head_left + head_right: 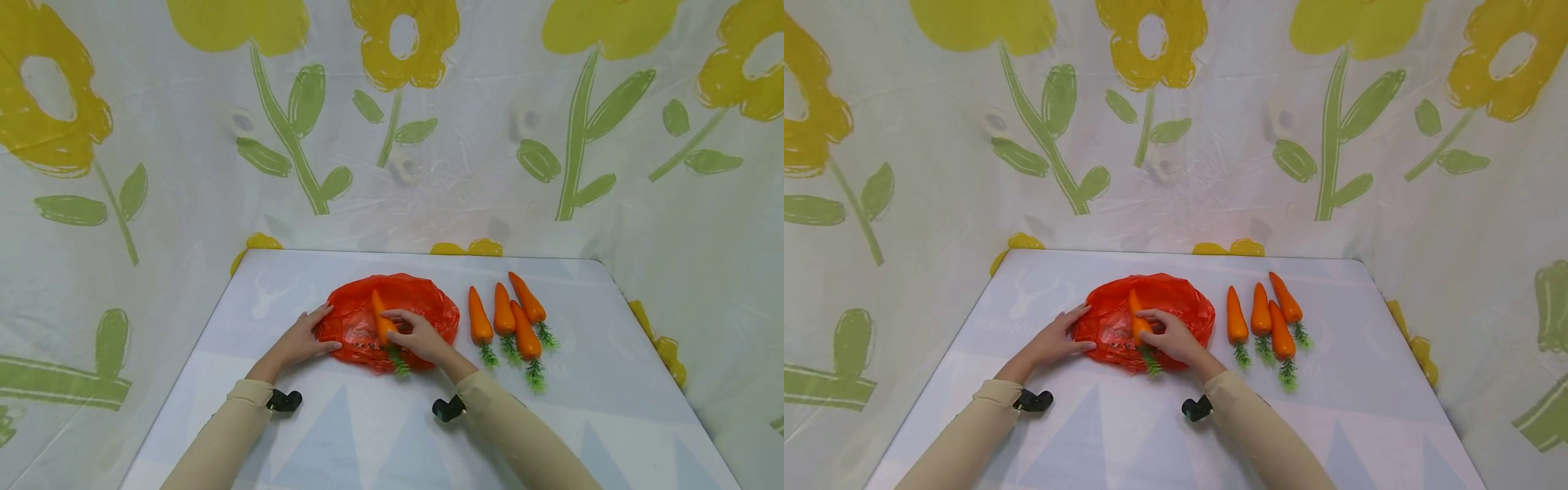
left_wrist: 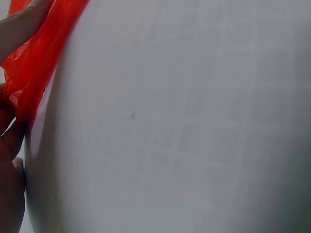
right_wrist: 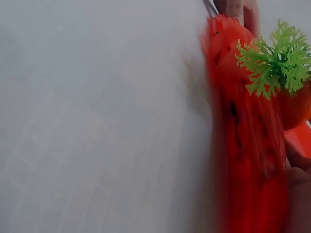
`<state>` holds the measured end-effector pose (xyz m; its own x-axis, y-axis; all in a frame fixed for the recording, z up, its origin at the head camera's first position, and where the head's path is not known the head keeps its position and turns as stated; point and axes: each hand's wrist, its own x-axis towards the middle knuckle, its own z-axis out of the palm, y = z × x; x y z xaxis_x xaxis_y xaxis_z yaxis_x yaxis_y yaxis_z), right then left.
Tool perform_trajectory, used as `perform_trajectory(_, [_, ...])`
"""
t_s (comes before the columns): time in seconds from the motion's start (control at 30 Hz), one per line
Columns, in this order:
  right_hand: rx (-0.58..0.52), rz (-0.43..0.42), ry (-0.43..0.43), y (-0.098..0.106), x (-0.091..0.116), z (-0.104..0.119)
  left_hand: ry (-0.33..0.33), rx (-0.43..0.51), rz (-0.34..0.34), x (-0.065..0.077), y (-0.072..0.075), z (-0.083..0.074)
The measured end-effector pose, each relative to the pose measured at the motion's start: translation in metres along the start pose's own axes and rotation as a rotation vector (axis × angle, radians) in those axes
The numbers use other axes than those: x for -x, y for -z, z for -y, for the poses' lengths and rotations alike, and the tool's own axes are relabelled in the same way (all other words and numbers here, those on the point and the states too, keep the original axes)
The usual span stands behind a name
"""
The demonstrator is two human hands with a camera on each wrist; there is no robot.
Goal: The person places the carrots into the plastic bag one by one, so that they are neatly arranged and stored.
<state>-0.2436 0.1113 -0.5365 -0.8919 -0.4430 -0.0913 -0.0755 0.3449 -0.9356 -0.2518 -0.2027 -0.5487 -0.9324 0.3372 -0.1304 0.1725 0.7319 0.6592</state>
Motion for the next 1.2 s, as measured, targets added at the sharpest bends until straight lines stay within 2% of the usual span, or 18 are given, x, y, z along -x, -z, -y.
perform_trajectory(0.5, [-0.048,0.001,-0.009,-0.019,-0.013,0.005,0.030,-0.004,0.007,-0.002,0.000,0.001])
perform_trajectory(0.67, [-0.035,-0.016,-0.018,-0.028,-0.021,0.004,0.045,-0.002,0.011,-0.002,0.000,0.002])
perform_trajectory(0.97, [-0.032,-0.016,-0.019,-0.040,-0.028,0.015,0.007,0.001,-0.001,-0.002,0.000,0.003])
perform_trajectory(1.2, [0.079,-0.029,-0.017,-0.049,-0.033,0.018,-0.002,0.010,-0.002,-0.002,0.000,0.003])
